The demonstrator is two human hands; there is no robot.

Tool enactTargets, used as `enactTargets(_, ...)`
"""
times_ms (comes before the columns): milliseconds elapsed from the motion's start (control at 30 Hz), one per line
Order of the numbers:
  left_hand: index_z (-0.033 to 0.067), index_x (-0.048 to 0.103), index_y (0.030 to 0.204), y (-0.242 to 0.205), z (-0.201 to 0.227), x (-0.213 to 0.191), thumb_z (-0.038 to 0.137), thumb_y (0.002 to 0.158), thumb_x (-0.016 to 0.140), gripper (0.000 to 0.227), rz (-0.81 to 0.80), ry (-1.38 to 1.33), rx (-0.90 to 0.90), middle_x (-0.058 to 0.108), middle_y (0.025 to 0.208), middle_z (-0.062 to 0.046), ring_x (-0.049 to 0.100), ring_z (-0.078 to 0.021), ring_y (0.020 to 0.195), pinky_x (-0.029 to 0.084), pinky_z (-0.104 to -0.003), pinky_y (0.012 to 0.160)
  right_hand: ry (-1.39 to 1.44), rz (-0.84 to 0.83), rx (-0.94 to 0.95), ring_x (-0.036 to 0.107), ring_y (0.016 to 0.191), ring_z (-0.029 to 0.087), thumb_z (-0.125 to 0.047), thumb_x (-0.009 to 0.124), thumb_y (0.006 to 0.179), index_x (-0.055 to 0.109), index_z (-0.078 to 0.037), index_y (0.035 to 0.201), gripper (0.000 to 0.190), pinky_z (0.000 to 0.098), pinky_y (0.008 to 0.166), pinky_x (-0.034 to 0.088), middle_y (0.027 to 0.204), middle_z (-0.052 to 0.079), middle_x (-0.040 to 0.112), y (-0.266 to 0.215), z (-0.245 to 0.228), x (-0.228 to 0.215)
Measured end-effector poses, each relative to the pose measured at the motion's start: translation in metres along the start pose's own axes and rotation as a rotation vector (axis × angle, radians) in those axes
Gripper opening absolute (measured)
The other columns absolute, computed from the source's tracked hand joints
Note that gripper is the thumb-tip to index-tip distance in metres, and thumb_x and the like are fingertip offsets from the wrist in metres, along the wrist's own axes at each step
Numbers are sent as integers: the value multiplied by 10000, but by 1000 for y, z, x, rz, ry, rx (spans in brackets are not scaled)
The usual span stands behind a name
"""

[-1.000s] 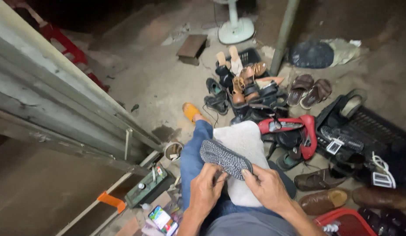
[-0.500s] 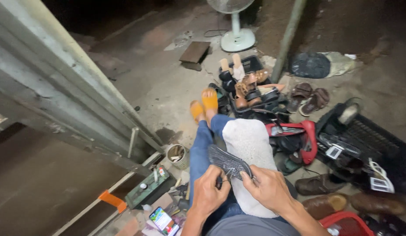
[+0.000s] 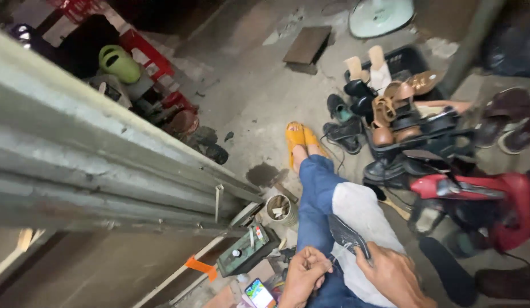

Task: Hand-sewing a rubber sole onto a shoe using a needle and thread.

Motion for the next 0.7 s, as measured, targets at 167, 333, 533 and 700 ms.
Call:
enactTargets(167,-14,681,1115,29,-37,-76,-46,938,687,180,154,-44,-33,593,661,-75,404,-93,424,234,-219,379,-43,-377,398,762,811,317,-573,642,829,755,-308,991,330,420,764,605,843,52,800,8,44,58)
enactTargets(333,-65,723,1110,29,-86,-200,-71,903,690,210,235,226,23,682,732,-76,576,-126,590,452,-236,554,59,-473,338,768,704,180,-585,696,737,804,-381,903,284,331,733,601,699,-82,809,-17,89,119)
enactTargets(533,266,770,1050,-1,-159,-319,255,781,784,270,552,1266,-157,720,801,75,677,-114,712,555,-269,663,253,-290,76,743,657,232,-465,801,659,785,-258,864,292,376,676,587,742,-24,791,-7,67,107)
enactTargets(700,170,677,1174,12,-81,-183,288,826,718,369,598,1351,94,727,1030,-94,725,-333,843,593,-425,722,335,-486,-15,684,526,247,-498,749,784,697,-183,868,331,398,561,546,645,9,742,16,37,52)
Point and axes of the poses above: each hand's wrist, its own y-axis towards the middle knuckle, its own x-axis out of the palm, z = x × y, the point moved 3 cm from there along y, towards the middle knuckle
